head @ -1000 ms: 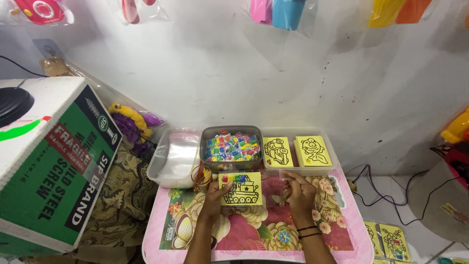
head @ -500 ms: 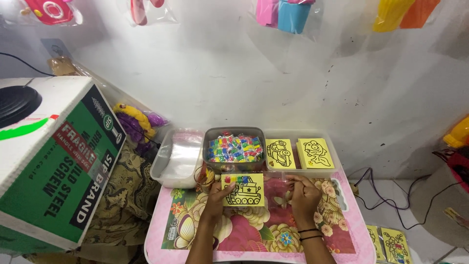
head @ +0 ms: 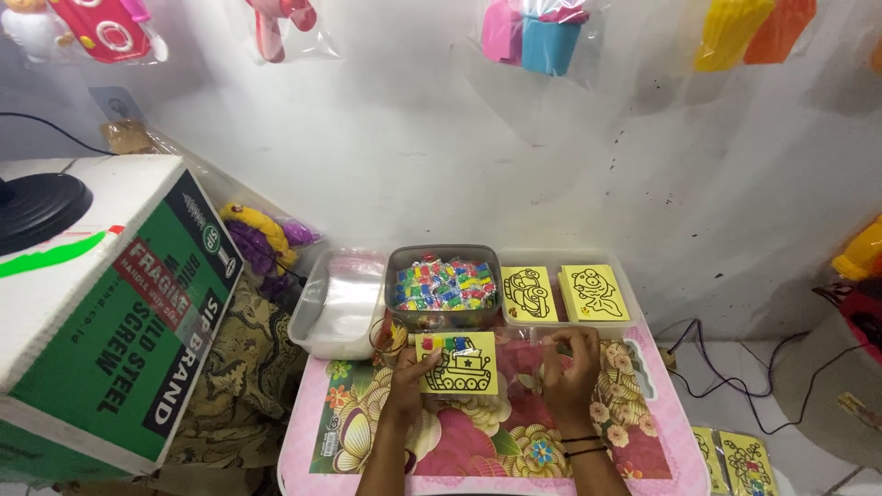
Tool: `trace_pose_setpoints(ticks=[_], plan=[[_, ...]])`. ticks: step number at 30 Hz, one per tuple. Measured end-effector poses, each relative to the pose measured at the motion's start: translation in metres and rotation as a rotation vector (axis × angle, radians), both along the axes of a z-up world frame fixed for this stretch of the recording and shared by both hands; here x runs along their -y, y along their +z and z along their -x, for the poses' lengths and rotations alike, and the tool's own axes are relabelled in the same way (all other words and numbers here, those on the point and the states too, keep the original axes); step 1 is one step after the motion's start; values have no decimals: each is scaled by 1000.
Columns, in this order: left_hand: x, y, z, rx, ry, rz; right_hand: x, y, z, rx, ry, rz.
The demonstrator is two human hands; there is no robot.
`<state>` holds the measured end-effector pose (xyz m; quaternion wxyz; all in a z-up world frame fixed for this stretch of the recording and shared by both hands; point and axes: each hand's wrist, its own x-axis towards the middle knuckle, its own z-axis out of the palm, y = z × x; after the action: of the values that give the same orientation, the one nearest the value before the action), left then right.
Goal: The person is decorating pre-printed yellow cards by picking small, colorful plastic pieces from a container and placing them onto the cards' sticky surfaces to complete a design.
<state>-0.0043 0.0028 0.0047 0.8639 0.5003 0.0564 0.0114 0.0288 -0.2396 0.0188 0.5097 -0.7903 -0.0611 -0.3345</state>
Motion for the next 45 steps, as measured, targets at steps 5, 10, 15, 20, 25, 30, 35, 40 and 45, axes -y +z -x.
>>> trace_pose_setpoints(ticks=[5, 10, 15, 20, 25, 30, 35, 40, 45], plan=[[-3, -23, -6, -9, 64, 61, -4, -19, -17, -24, 17, 145], [-3, -24, -7, 18, 69, 49, 0, -30, -18, -116, 37, 200], [-6, -35, -12, 48, 56, 54, 0, -13, 6, -80, 102, -16], [-5, -18, -9, 133, -13, 56, 5, -25, -9, 28, 34, -138], [-3, -9, -5, 113, -31, 101, -2, 18, -2, 57, 0, -177], [-1, 8, 2, 66, -22, 3, -22, 120, 25, -434, -25, 22], [-2, 3, 0, 47, -48, -13, -21, 173, 25, -693, 200, 466], [-3, 14, 5, 104, -87, -7, -23, 207, 34, -1028, 694, 921], [-8, -9, -7, 237, -89, -150, -56, 225, 33, -1029, 1187, 803]])
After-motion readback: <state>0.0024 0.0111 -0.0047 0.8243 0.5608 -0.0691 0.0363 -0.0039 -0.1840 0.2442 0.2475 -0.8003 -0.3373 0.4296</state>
